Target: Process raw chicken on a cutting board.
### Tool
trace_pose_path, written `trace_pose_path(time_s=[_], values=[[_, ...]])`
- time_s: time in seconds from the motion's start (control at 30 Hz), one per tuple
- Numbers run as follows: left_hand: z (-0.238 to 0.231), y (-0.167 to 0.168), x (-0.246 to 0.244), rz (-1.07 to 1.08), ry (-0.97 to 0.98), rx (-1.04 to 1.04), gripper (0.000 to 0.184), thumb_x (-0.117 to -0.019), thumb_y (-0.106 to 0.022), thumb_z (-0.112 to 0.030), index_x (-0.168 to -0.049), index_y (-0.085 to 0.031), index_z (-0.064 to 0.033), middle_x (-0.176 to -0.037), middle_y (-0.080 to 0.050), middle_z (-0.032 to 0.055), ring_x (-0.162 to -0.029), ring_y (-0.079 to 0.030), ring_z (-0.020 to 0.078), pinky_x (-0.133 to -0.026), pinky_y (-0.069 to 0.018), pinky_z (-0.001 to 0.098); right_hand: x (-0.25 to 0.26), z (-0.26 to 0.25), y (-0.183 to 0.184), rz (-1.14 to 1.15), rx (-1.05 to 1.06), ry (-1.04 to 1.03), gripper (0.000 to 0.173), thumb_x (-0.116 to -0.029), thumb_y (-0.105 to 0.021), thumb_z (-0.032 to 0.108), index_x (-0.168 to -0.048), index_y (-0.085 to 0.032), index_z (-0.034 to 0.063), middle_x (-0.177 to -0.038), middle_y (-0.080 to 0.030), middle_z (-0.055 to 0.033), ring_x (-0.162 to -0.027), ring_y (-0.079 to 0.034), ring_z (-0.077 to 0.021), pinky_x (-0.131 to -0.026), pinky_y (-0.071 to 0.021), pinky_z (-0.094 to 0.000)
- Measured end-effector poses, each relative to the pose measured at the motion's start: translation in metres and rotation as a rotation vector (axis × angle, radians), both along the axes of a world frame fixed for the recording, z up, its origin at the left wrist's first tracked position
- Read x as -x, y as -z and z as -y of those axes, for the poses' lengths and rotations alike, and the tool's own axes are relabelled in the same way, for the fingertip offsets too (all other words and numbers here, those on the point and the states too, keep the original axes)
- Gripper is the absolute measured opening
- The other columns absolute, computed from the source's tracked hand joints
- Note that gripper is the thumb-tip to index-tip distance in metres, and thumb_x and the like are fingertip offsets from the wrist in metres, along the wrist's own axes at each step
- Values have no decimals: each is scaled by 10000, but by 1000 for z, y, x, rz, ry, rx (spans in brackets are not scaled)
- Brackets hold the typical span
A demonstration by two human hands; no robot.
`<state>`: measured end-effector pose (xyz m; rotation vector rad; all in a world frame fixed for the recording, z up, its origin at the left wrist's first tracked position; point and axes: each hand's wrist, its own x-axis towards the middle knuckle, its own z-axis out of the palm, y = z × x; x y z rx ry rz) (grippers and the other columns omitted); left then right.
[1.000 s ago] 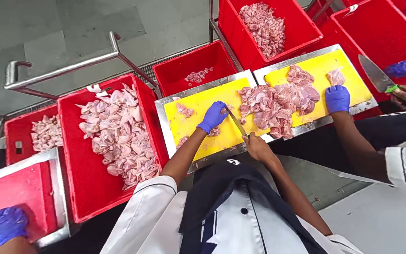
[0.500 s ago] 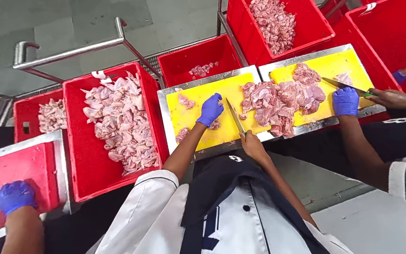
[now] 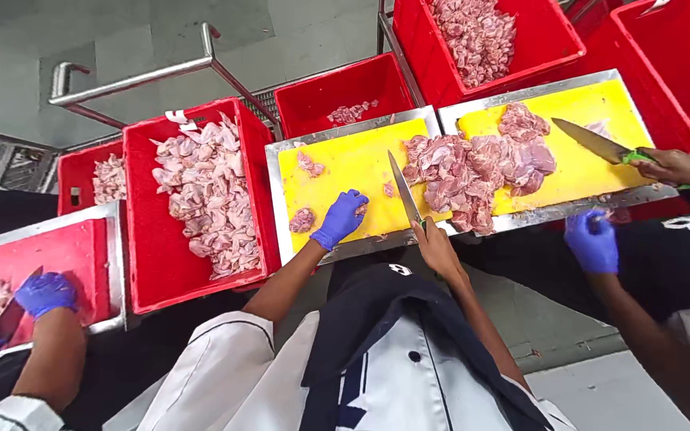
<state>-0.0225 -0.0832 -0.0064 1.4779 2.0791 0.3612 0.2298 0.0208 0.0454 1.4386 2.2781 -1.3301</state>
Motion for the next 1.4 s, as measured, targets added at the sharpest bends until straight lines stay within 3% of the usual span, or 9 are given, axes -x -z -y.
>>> trace_pose_path(time_s=[0.37,0.53,0.67,0.73,0.87,0.93,1.03,1.17,1.4], values=[[1,-34,-14,460,-109,168,382,-797,-780,-70,-1170,-707,-102,-1128,-713,128,-941,-707,253,-819,-594,489,-97,8,12,95,71,-102,565,-1084,-424,508,-1231,-577,-16,-846,-656,-194,-822,-681,-376,-768,-543,-568],[-33,-53,-26,805,358,401,282,-868,-747,-55,-1143,-685,-45,-1024,-706,96,-799,-667,152,-635,-561,333,-125,10,17,110,111,-124,533,-1081,-469,470,-1198,-601,-33,-874,-672,-220,-852,-692,-392,-782,-543,-577],[-106,-78,-43,880,728,408,325,-853,-736,-15,-1173,-682,-3,-1114,-704,115,-993,-665,187,-867,-570,406,-137,10,25,119,151,-124,547,-1082,-474,476,-1197,-609,-41,-929,-681,-237,-903,-692,-391,-829,-539,-560],[-165,-101,-48,865,599,218,372,-877,-694,-19,-1244,-641,16,-1177,-680,159,-1032,-646,239,-897,-547,464,-140,12,25,106,157,-123,565,-1080,-471,486,-1196,-610,-49,-953,-682,-248,-932,-690,-394,-851,-537,-569],[-297,-99,-54,1084,-498,-464,466,-1027,-618,-159,-1409,-463,56,-1215,-643,230,-929,-703,230,-837,-605,369,-136,12,23,137,151,-138,567,-1077,-457,510,-1206,-601,-23,-983,-680,-238,-960,-688,-391,-866,-534,-565],[-316,-97,-56,1083,-693,-595,512,-1026,-626,-127,-1467,-429,43,-1311,-610,253,-958,-719,263,-853,-615,379,-135,8,18,189,160,-137,576,-1074,-460,521,-1245,-597,-13,-1029,-688,-247,-1007,-690,-400,-893,-532,-574],[-259,-78,-57,829,-417,-528,365,-1009,-659,-178,-1332,-615,-13,-1278,-668,187,-1034,-713,270,-872,-610,456,-141,6,23,186,158,-121,590,-1068,-465,535,-1238,-610,-11,-1034,-698,-244,-1012,-694,-399,-899,-535,-574],[-160,-42,-31,356,-528,-348,276,-987,-664,-230,-1184,-706,-40,-1141,-725,139,-1031,-702,260,-931,-567,494,-149,4,26,155,189,-110,571,-1071,-472,519,-1212,-611,-17,-998,-691,-234,-978,-692,-387,-879,-533,-561],[-78,10,-65,223,-446,-201,480,-912,-750,-367,-1272,-694,-54,-1288,-668,158,-1178,-656,276,-1040,-531,475,-149,-13,19,153,159,-229,529,-1083,-485,465,-1168,-610,-41,-906,-671,-225,-875,-683,-368,-826,-537,-553]])
